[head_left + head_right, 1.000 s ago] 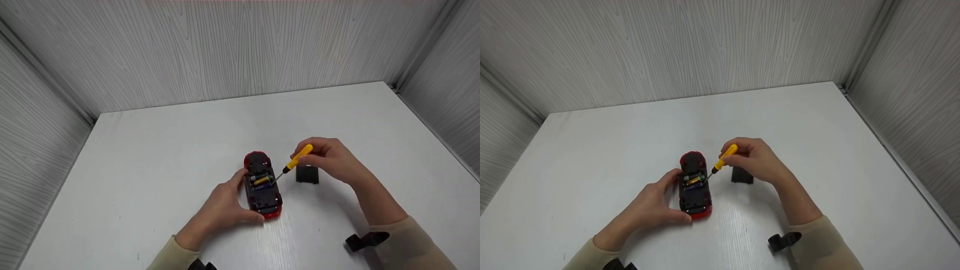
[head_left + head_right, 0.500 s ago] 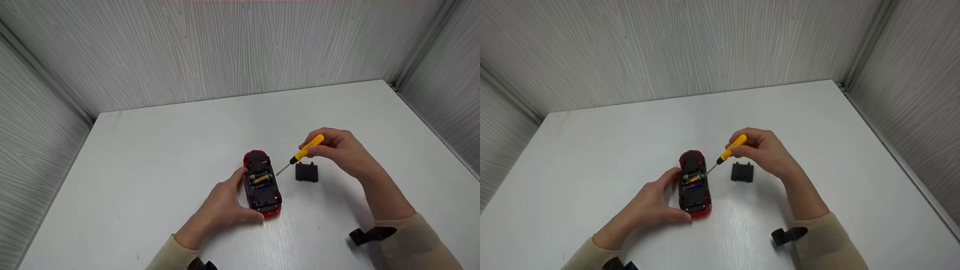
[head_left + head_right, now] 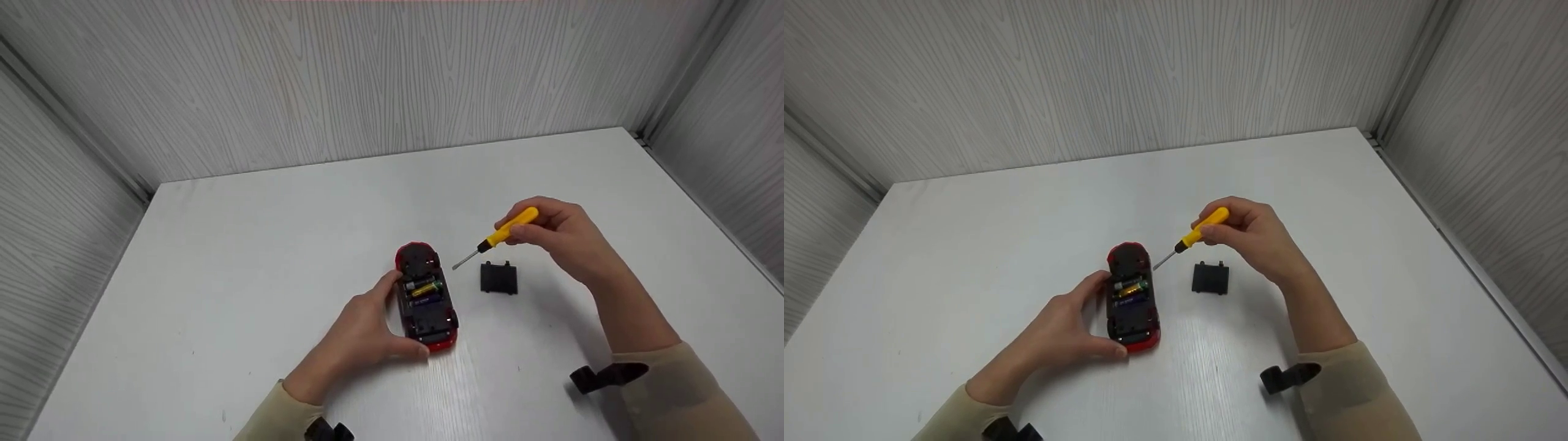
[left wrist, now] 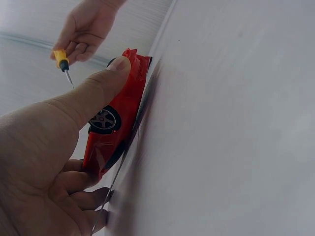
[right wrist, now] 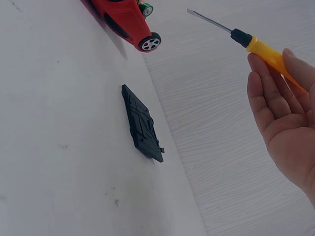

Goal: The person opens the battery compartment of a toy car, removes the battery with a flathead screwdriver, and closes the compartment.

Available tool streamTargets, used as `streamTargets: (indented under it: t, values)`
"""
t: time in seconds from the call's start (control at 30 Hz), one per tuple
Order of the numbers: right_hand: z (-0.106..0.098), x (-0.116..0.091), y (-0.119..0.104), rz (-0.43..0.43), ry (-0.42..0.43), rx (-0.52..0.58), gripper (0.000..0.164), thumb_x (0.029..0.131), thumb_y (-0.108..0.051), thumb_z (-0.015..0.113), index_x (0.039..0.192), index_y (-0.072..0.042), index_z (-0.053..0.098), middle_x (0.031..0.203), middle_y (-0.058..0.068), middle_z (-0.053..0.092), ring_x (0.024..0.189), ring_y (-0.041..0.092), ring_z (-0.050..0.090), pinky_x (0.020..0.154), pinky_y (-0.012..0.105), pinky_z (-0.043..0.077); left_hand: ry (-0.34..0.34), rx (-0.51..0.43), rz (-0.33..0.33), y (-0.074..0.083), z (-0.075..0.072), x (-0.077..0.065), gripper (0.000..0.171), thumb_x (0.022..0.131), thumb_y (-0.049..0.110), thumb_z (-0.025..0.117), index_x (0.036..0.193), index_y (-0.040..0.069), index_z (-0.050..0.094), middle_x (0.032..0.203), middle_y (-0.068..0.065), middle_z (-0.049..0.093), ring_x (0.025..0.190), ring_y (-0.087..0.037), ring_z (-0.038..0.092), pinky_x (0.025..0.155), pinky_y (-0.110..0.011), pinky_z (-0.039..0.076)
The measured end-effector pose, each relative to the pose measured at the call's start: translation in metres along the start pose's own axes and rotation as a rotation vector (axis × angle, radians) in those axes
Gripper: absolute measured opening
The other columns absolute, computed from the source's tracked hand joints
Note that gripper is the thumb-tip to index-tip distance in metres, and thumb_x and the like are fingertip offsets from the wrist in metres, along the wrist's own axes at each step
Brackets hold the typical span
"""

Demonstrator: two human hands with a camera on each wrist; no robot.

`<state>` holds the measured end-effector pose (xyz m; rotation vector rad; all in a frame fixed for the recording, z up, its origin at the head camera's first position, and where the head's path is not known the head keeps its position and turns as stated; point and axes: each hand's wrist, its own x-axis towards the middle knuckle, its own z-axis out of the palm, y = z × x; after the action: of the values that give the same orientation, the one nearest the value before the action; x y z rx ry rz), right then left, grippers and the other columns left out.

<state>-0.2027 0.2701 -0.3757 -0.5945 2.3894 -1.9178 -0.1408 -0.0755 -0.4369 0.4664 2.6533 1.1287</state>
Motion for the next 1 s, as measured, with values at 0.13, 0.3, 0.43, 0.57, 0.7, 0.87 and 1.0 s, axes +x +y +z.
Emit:
streamTargets:
  t: [0.13,0.3,0.43,0.57,0.7,0.87,1.0]
  values:
    - [-0.002,0.003,0.004,0.0,0.008,0.033,0.018,0.102,-0.004,0.071,0.117,0.005,0.07,0.117,0.02,0.073,0.097,0.032,0.074,0.094,0.036,0.06,0.005,0.006,0.002,-0.001,-0.001,0.0,0.129,0.061,0.054,0.102,0.165,0.022,0.034,0.154,-0.001,0.056,0.14,-0.02,0.052,0.118,-0.042,0.04]
    - [-0.004,0.006,0.013,0.013,0.016,0.071,0.021,0.101,-0.005,0.072,0.118,0.007,0.069,0.12,0.019,0.073,0.101,0.031,0.072,0.095,0.035,0.059,0.001,0.001,0.003,-0.002,0.0,0.001,0.131,0.062,0.055,0.101,0.166,0.019,0.032,0.157,-0.004,0.053,0.143,-0.022,0.05,0.119,-0.043,0.039]
    - [-0.005,0.007,0.021,0.035,0.035,0.108,0.024,0.101,-0.007,0.074,0.12,0.006,0.068,0.121,0.018,0.073,0.104,0.03,0.07,0.096,0.034,0.059,-0.001,-0.004,-0.004,-0.002,0.002,0.0,0.132,0.061,0.054,0.102,0.167,0.02,0.031,0.158,-0.003,0.052,0.144,-0.021,0.049,0.12,-0.043,0.038]
    - [-0.007,0.007,0.025,0.041,0.035,0.125,0.026,0.101,-0.009,0.075,0.122,0.006,0.068,0.123,0.016,0.074,0.107,0.028,0.07,0.097,0.034,0.058,0.001,-0.01,-0.01,-0.002,0.003,0.0,0.132,0.061,0.054,0.102,0.167,0.02,0.031,0.159,-0.003,0.051,0.145,-0.022,0.048,0.121,-0.044,0.037]
    - [-0.009,0.007,0.027,0.056,0.061,0.104,0.027,0.1,-0.011,0.076,0.122,0.004,0.069,0.123,0.014,0.074,0.108,0.027,0.07,0.096,0.032,0.058,0.002,-0.013,-0.002,-0.001,0.004,0.001,0.131,0.061,0.053,0.102,0.167,0.02,0.032,0.158,-0.003,0.052,0.144,-0.021,0.049,0.12,-0.043,0.038]
    - [-0.009,0.005,0.03,0.082,0.09,0.072,0.03,0.1,-0.014,0.076,0.124,0.003,0.069,0.125,0.014,0.074,0.11,0.028,0.069,0.098,0.033,0.058,0.008,-0.008,0.011,-0.002,0.003,0.0,0.13,0.06,0.052,0.103,0.165,0.021,0.034,0.155,-0.003,0.055,0.141,-0.021,0.051,0.119,-0.043,0.039]
    - [-0.009,0.004,0.033,0.083,0.097,0.073,0.031,0.101,-0.015,0.076,0.125,0.003,0.069,0.126,0.015,0.073,0.111,0.03,0.068,0.098,0.033,0.058,0.009,-0.002,0.021,-0.002,0.003,0.001,0.129,0.06,0.052,0.102,0.165,0.02,0.035,0.154,-0.004,0.056,0.139,-0.023,0.053,0.118,-0.044,0.04]
